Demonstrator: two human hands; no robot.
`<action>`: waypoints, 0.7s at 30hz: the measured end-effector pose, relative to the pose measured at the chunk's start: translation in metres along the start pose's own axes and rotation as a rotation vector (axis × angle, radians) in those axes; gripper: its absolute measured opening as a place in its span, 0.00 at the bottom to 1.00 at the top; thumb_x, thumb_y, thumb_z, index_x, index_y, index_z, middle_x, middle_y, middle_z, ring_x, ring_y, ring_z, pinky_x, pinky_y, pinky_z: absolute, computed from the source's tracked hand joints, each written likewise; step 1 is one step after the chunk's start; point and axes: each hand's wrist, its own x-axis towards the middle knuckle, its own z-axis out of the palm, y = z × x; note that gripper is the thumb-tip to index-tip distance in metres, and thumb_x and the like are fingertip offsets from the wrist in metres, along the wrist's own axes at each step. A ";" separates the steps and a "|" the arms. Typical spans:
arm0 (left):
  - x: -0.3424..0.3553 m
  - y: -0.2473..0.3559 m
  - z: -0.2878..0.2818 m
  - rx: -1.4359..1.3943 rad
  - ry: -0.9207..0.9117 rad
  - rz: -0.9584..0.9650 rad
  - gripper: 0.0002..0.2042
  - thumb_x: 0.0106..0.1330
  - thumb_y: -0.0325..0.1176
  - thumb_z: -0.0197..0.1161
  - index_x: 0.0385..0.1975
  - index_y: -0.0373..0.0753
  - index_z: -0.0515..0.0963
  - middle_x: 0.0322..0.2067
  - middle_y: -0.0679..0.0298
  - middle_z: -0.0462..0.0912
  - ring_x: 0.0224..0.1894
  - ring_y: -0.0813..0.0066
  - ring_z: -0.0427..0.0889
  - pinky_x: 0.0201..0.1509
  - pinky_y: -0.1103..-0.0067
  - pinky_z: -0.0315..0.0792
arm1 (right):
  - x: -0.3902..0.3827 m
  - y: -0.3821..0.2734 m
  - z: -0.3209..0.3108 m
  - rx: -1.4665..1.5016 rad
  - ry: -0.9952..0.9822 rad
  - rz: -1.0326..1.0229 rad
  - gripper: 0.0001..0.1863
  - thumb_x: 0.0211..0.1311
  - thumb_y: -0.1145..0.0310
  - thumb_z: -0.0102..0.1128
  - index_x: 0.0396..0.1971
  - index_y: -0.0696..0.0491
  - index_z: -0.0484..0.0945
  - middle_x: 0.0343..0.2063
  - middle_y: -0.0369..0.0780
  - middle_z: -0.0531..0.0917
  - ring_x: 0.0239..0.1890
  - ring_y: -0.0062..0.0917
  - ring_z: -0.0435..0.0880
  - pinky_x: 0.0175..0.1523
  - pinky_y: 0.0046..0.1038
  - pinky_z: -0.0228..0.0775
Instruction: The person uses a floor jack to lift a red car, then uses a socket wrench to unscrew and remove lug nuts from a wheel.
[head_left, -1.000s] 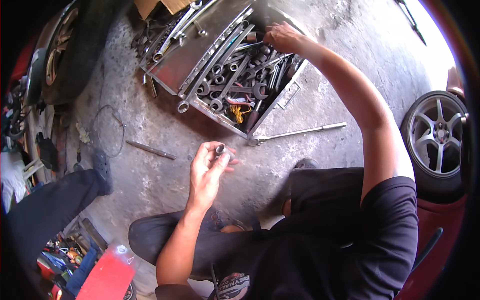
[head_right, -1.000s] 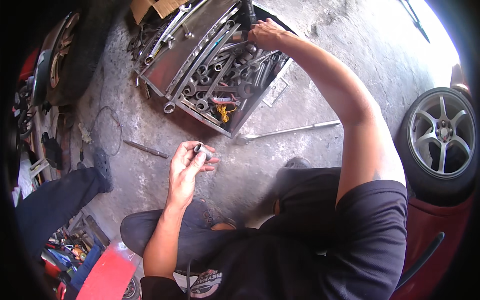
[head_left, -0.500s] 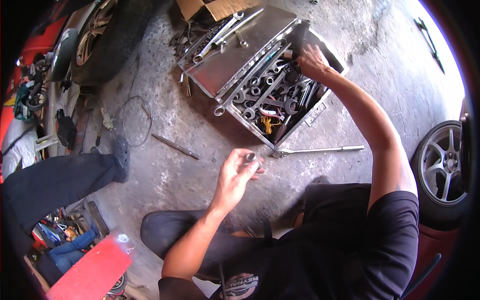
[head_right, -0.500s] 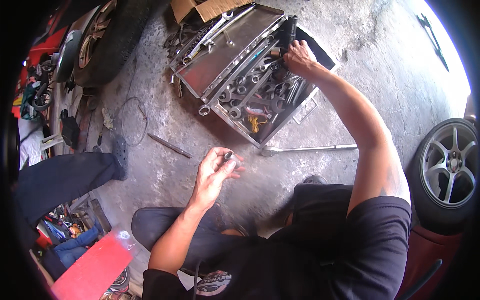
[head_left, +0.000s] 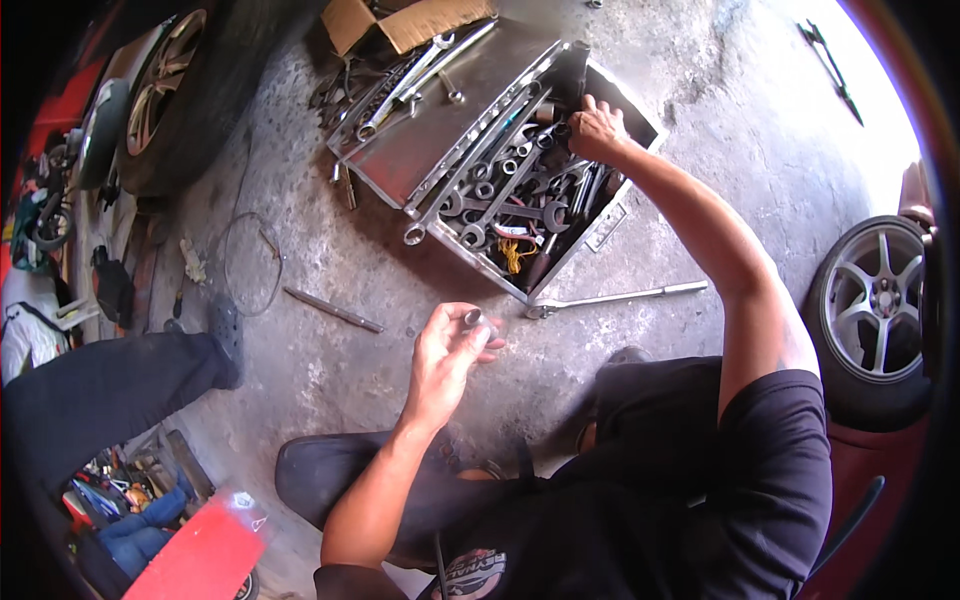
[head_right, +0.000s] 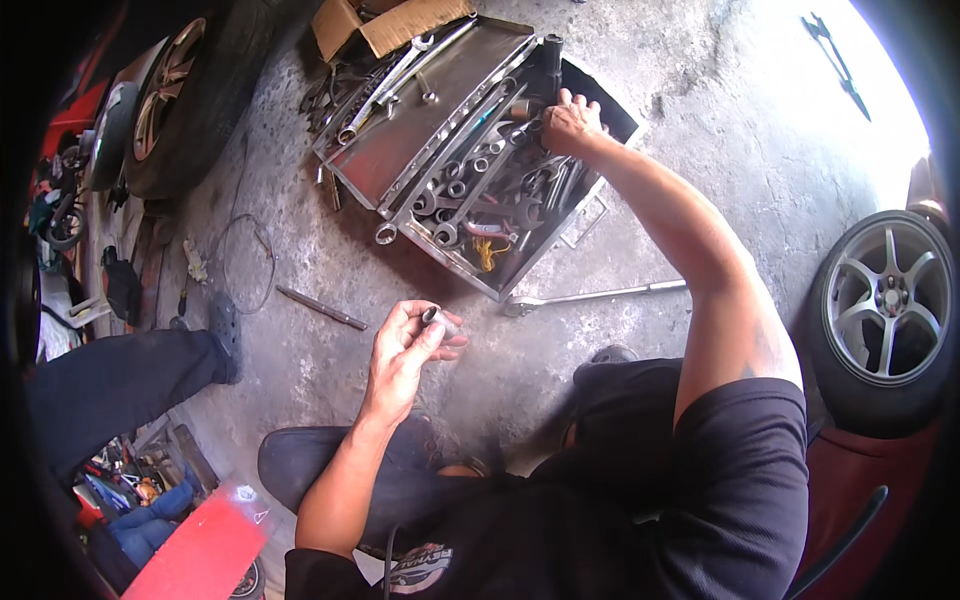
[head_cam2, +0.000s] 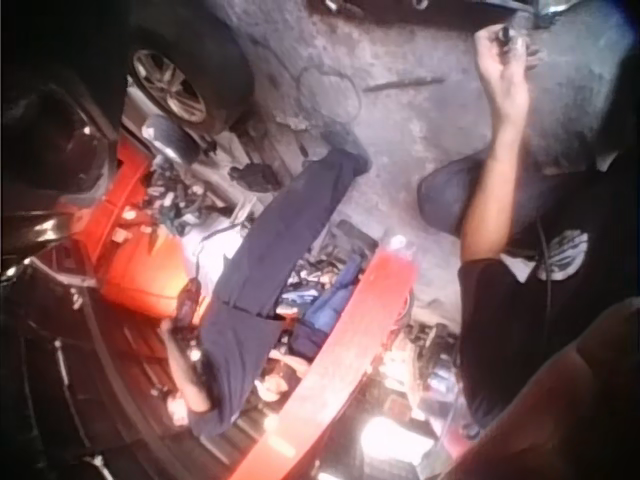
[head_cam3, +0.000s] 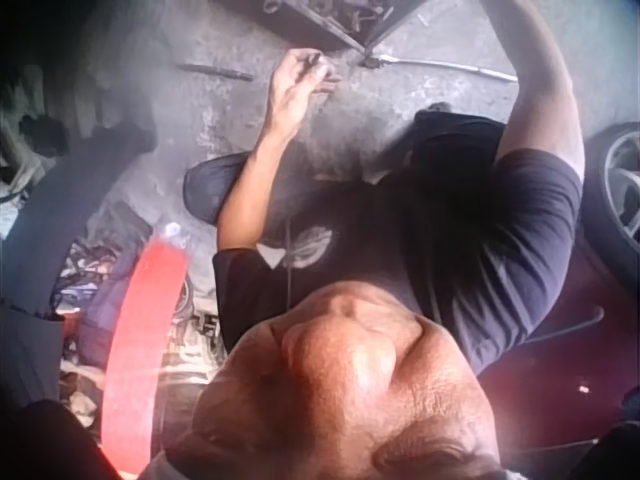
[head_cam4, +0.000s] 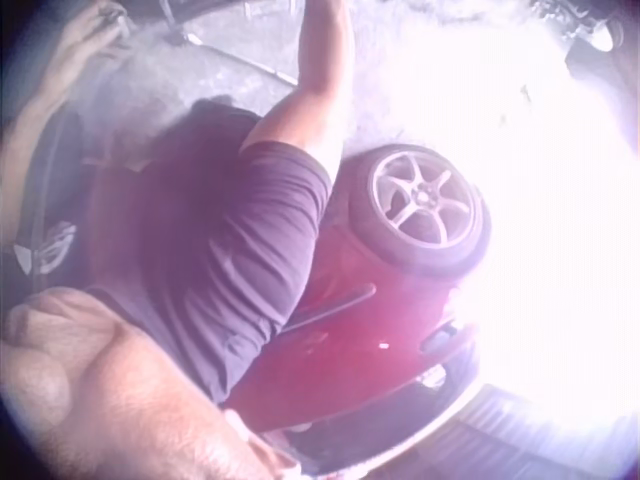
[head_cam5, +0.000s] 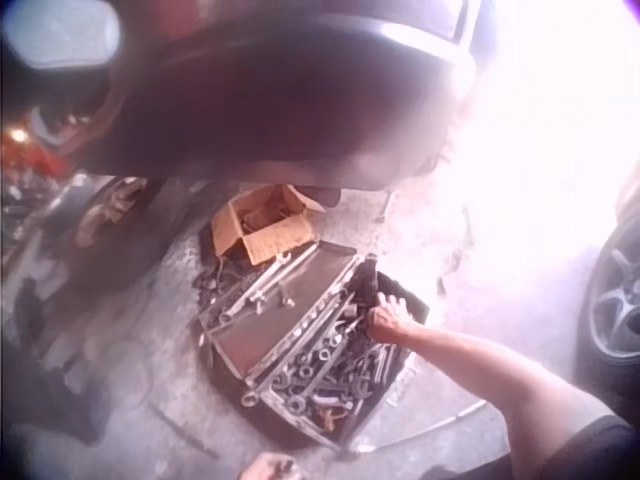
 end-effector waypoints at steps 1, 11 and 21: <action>-0.001 0.000 -0.002 0.007 0.014 -0.006 0.13 0.74 0.33 0.61 0.52 0.35 0.71 0.47 0.53 0.82 0.45 0.66 0.86 0.48 0.73 0.82 | 0.001 0.000 0.000 0.046 -0.007 0.017 0.19 0.57 0.59 0.60 0.48 0.46 0.85 0.54 0.47 0.71 0.56 0.44 0.74 0.56 0.46 0.66; -0.006 0.000 0.000 -0.015 0.008 0.022 0.13 0.74 0.31 0.61 0.53 0.35 0.70 0.46 0.55 0.83 0.44 0.69 0.86 0.46 0.76 0.81 | 0.016 0.027 -0.016 0.352 -0.017 -0.103 0.21 0.57 0.55 0.61 0.46 0.52 0.84 0.43 0.54 0.83 0.49 0.49 0.83 0.52 0.48 0.76; 0.003 0.002 0.001 0.028 0.069 0.033 0.14 0.75 0.33 0.60 0.54 0.35 0.70 0.47 0.53 0.83 0.45 0.65 0.87 0.46 0.75 0.81 | -0.041 -0.027 -0.049 0.648 0.056 -0.413 0.23 0.59 0.57 0.62 0.45 0.62 0.76 0.40 0.54 0.84 0.44 0.45 0.86 0.49 0.42 0.77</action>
